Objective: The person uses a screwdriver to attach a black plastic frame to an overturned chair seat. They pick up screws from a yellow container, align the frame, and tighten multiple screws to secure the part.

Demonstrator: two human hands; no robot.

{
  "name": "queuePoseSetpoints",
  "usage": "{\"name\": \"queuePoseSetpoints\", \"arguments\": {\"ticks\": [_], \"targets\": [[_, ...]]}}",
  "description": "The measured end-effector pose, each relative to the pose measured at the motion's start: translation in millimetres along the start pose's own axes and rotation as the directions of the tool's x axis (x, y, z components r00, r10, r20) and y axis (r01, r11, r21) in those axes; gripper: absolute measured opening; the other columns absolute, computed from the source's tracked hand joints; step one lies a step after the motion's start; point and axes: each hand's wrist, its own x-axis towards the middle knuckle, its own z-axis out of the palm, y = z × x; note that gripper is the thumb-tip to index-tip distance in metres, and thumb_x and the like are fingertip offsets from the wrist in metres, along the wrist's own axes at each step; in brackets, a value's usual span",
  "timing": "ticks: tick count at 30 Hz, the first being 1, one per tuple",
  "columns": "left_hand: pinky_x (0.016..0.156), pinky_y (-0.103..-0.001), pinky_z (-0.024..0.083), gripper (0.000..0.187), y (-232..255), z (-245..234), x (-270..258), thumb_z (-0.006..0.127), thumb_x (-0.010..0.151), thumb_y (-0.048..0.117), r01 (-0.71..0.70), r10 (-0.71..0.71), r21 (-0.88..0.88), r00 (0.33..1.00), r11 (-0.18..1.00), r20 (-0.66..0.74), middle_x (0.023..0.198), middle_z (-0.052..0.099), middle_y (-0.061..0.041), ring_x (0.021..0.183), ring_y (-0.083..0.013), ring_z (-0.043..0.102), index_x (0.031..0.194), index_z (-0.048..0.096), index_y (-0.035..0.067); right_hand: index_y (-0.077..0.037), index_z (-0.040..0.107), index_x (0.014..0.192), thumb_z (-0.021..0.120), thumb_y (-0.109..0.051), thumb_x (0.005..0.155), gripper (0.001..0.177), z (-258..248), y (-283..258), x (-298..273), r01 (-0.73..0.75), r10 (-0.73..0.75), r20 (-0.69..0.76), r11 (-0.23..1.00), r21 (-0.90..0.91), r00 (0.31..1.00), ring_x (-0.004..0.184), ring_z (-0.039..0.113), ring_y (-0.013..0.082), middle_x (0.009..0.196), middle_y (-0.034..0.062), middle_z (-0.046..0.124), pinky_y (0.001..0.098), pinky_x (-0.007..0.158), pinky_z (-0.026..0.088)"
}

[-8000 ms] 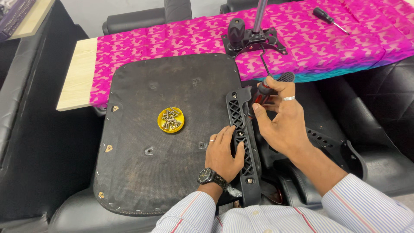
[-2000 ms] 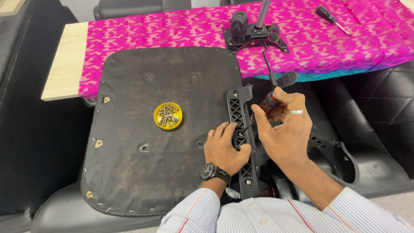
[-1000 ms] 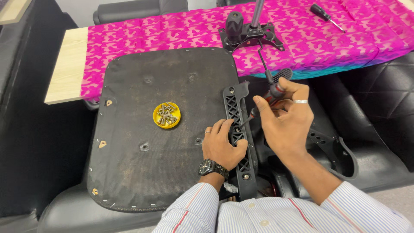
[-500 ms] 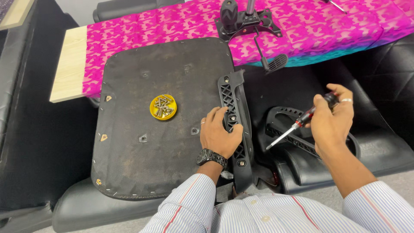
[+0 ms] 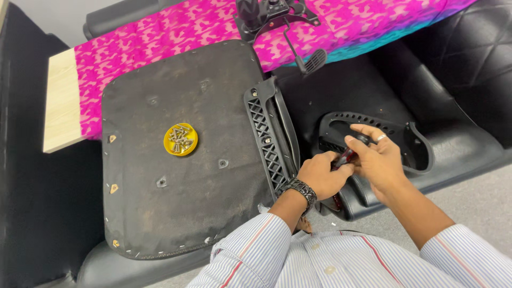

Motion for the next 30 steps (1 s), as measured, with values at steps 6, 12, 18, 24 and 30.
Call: {"name": "queuePoseSetpoints", "arguments": {"ticks": [6, 12, 18, 24, 30], "targets": [[0.075, -0.038, 0.058, 0.042, -2.0, 4.5, 6.7, 0.061, 0.089, 0.042, 0.169, -0.168, -0.025, 0.985, 0.985, 0.040, 0.086, 0.076, -0.013, 0.080, -0.0240, 0.076, 0.108, 0.071, 0.005, -0.018, 0.043, 0.152, 0.051, -0.038, 0.098, 0.059, -24.9, 34.1, 25.1, -0.164, 0.163, -0.018, 0.984, -0.073, 0.986, 0.086, 0.074, 0.0266, 0.106, 0.0085, 0.068, 0.0437, 0.075, 0.062], [0.072, -0.036, 0.057, 0.039, -1.4, 0.6, 8.7, 0.066, 0.086, 0.040, 0.185, -0.184, -0.081, 0.983, 0.979, 0.030, 0.080, 0.073, -0.009, 0.074, -0.0202, 0.073, 0.102, 0.071, 0.005, -0.016, 0.050, 0.150, 0.081, -0.042, 0.087, 0.076, -84.2, 106.6, 104.3, -0.006, -0.028, -0.015, 0.307, -0.952, 0.999, 0.129, 0.060, 0.0367, 0.140, 0.0234, 0.058, 0.0501, 0.114, 0.050], [0.065, -0.034, 0.057, 0.036, -1.5, -4.1, 9.8, 0.068, 0.087, 0.037, 0.197, -0.197, -0.161, 0.980, 0.967, 0.017, 0.073, 0.071, -0.009, 0.066, -0.0187, 0.071, 0.094, 0.070, 0.002, -0.022, 0.037, 0.159, 0.074, -0.019, 0.090, 0.078, -121.8, 149.2, 145.9, -0.020, 0.241, -0.043, -0.094, -0.995, 0.970, 0.132, 0.060, 0.0304, 0.142, 0.0122, 0.059, 0.0644, 0.125, 0.021], [0.065, -0.034, 0.057, 0.034, -3.8, -14.2, 9.4, 0.068, 0.085, 0.038, 0.218, -0.232, -0.219, 0.972, 0.951, -0.039, 0.072, 0.069, -0.007, 0.065, -0.0172, 0.070, 0.096, 0.069, 0.006, -0.014, 0.057, 0.142, 0.070, -0.019, 0.093, 0.051, -154.2, 196.9, 188.4, -0.015, 0.248, -0.058, -0.172, -0.985, 0.967, 0.127, 0.066, 0.0326, 0.127, 0.0133, 0.073, 0.0561, 0.113, 0.046], [0.067, -0.033, 0.056, 0.034, -3.4, -20.5, 11.3, 0.069, 0.085, 0.039, 0.230, -0.249, -0.180, 0.964, 0.956, -0.095, 0.074, 0.069, -0.006, 0.067, -0.0169, 0.069, 0.099, 0.070, 0.008, -0.011, 0.048, 0.148, 0.064, -0.019, 0.097, 0.055, -156.2, 202.5, 206.0, -0.012, 0.237, -0.055, -0.180, -0.984, 0.970, 0.097, 0.079, 0.0323, 0.106, 0.0156, 0.079, 0.0499, 0.087, 0.062]]}}
